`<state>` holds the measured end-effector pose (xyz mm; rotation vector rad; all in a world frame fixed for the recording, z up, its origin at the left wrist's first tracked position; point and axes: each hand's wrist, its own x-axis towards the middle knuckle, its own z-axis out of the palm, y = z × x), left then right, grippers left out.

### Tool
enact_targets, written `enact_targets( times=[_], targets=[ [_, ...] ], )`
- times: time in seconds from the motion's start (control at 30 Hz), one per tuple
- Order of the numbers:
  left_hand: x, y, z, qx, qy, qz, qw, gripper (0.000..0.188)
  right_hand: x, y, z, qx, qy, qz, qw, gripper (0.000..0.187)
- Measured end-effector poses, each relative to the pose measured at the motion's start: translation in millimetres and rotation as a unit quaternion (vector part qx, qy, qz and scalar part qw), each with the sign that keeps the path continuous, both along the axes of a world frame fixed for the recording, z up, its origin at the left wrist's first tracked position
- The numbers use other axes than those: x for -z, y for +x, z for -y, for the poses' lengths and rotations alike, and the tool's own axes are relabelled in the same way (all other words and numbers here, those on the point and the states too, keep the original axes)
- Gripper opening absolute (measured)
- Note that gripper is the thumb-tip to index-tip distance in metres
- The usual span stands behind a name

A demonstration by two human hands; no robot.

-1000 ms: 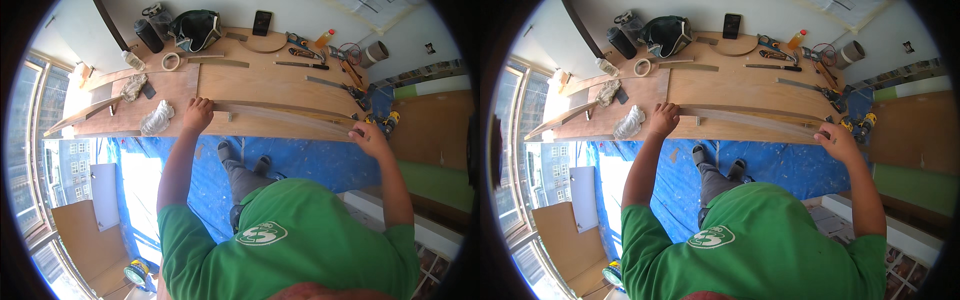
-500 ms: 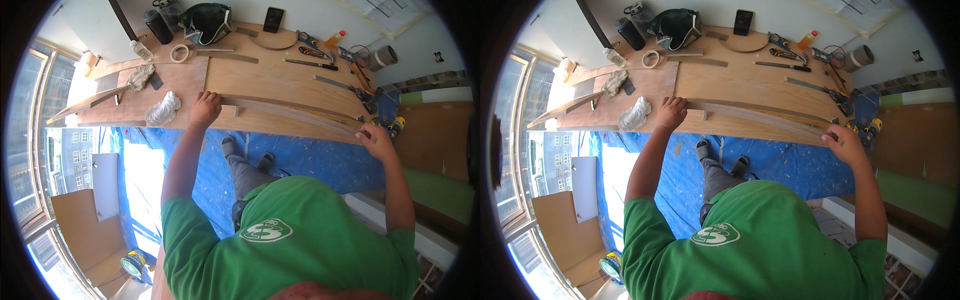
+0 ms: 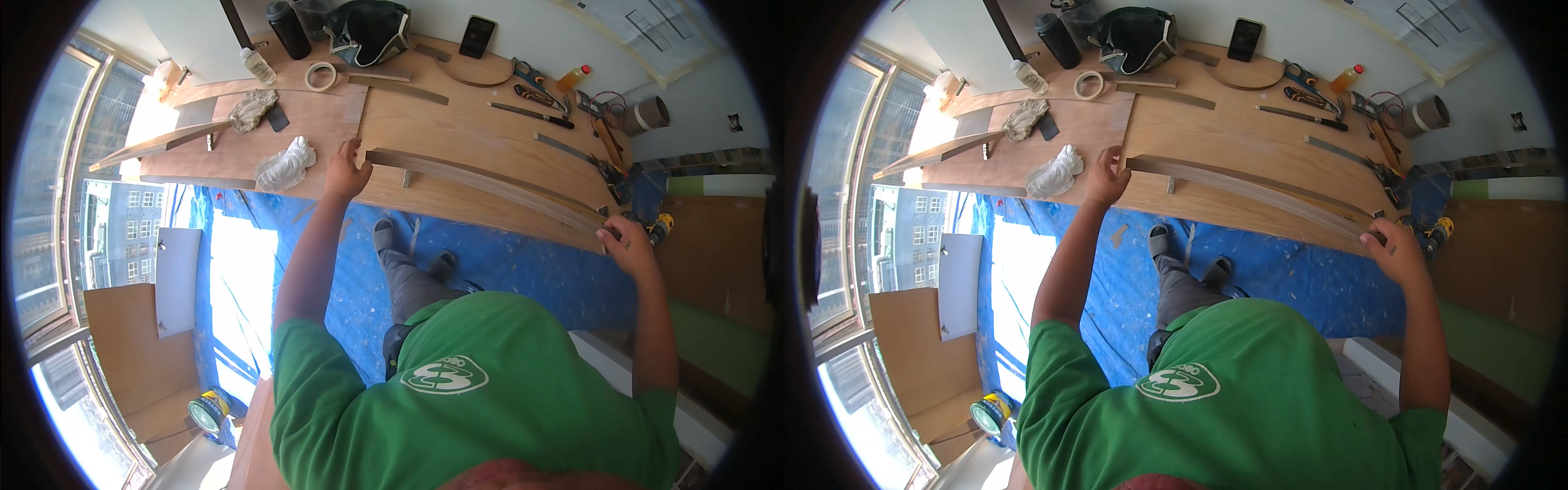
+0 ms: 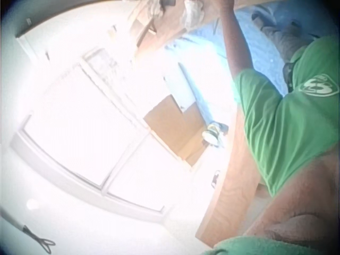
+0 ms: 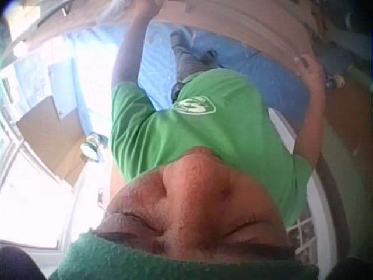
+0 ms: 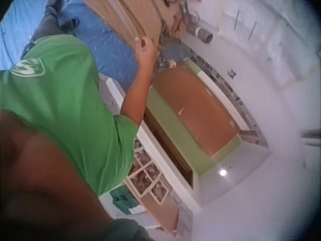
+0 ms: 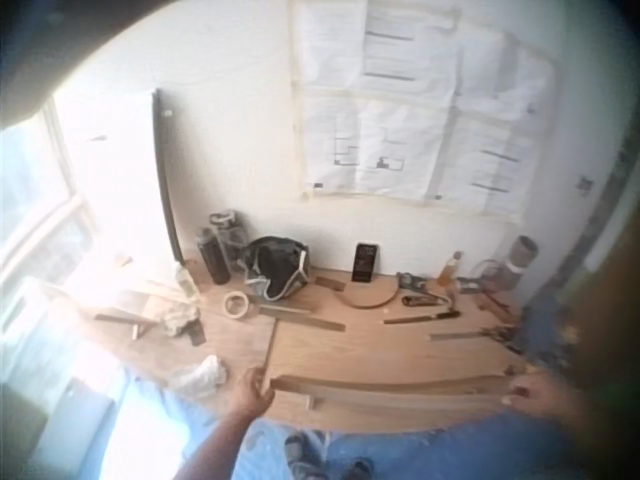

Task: The person assembles wooden parts on a workbench. They position a long wooden strip, align it with a larger board, and use a hammer to secure it. The person also handles a utility knife and other small wooden pieces during the process.

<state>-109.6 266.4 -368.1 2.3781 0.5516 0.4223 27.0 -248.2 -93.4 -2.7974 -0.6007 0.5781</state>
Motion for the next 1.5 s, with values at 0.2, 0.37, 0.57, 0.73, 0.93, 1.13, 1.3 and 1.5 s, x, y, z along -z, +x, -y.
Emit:
enact_targets(
  times=[0.2,0.37,0.57,0.73,0.93,1.13,1.3,1.5],
  targets=[
    [19.5,1.6,-6.1,-0.115,-0.307,-0.007,0.945,0.026,0.3,3.2,2.7,-0.013,0.006,0.005,1.000,0.025],
    [18.7,6.9,6.6,-0.124,-0.376,-0.002,0.918,0.023,-1.0,2.0,2.6,-0.021,0.020,0.008,1.000,0.025],
    [36.9,7.3,5.0,-0.136,-0.412,0.022,0.901,0.019,-6.0,0.8,-2.9,-0.006,0.004,0.003,1.000,0.025],
    [45.2,9.0,7.6,-0.139,-0.434,0.045,0.889,0.019,-5.1,1.9,-0.1,-0.012,0.012,0.002,1.000,0.024],
    [45.0,11.5,14.0,-0.160,-0.449,0.065,0.876,0.019,-14.8,-1.2,1.7,-0.016,-0.010,-0.051,0.999,0.025],
    [46.5,10.9,11.0,-0.160,-0.445,0.063,0.879,0.019,-19.9,-5.9,6.0,-0.043,-0.041,-0.052,0.997,0.030],
    [42.3,11.1,11.1,-0.163,-0.442,0.044,0.881,0.022,-15.7,-2.3,9.0,-0.027,-0.084,-0.056,0.995,0.031],
    [53.7,8.5,5.1,-0.151,-0.452,0.039,0.878,0.022,4.9,14.9,46.1,0.030,-0.091,-0.078,0.992,0.029]
  ],
)
